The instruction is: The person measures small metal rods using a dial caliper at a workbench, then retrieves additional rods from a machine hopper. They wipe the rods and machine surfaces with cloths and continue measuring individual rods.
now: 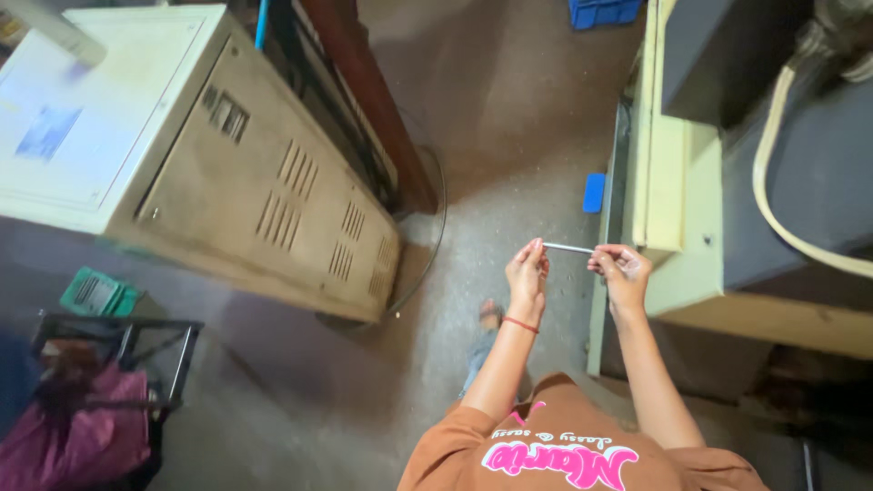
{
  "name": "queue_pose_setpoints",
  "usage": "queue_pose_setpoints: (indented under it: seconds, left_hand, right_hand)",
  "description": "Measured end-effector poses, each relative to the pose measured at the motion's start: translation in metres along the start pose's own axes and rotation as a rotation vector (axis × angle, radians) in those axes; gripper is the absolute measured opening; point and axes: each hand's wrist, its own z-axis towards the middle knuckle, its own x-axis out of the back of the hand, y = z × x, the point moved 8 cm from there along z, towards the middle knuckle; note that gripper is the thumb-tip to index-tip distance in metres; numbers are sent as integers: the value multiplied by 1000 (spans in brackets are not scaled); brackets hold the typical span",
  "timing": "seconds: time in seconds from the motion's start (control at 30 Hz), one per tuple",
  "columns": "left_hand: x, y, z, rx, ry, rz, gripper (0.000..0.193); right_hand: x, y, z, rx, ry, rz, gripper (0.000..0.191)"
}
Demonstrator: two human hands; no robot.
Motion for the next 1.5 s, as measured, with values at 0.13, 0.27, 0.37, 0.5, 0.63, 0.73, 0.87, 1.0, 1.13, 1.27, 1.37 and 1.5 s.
queue_pose_setpoints:
  seconds: [0.13, 0.27, 0.37, 0.5, 0.63, 0.73, 0.87, 1.0, 1.13, 1.27, 1.37, 1.5]
  left_hand:
    - [-35, 19, 109, -25, -3, 25, 18]
    - [-99, 49, 219, 4, -77, 71, 14]
    - [-142, 60, 291, 3, -102, 57, 15]
    - [-170, 58, 370, 43, -100, 189, 17]
    - [-196, 62, 473, 58, -94, 264, 20]
    - [-234, 69, 566, 43, -155, 301, 22]
    - [-299, 85, 688, 64, -158, 354, 21]
    - [-356, 110, 795, -4, -256, 298, 20]
    - [-385, 121, 858, -70, -382, 341, 14]
    - [-428, 129, 962, -120, -457, 356, 13]
    - [-472, 140, 1056, -180, -510, 393, 15]
    - [-552, 155, 1182, -160, -546, 426, 17]
  right_hand:
    - [-32, 31, 98, 12, 30, -60, 10]
    - [-60, 40, 209, 57, 101, -157, 10]
    - [-68, 50, 282, 52, 164, -139, 12]
    - [-77, 69, 360, 0, 201, -82, 14]
    - [-114, 100, 459, -26, 50, -67, 26]
    - [-138, 118, 552, 37, 19, -138, 29]
    - [-167, 124, 691, 73, 13, -196, 28]
    - [-193, 126, 811, 125, 82, 48, 25]
    - [-202, 139, 888, 7, 234, 168, 29]
    - [-221, 184, 1007, -217, 334, 285, 27]
    - [-244, 216, 1110, -274, 354, 477, 23]
    - [-266, 226, 1243, -284, 404, 582, 22]
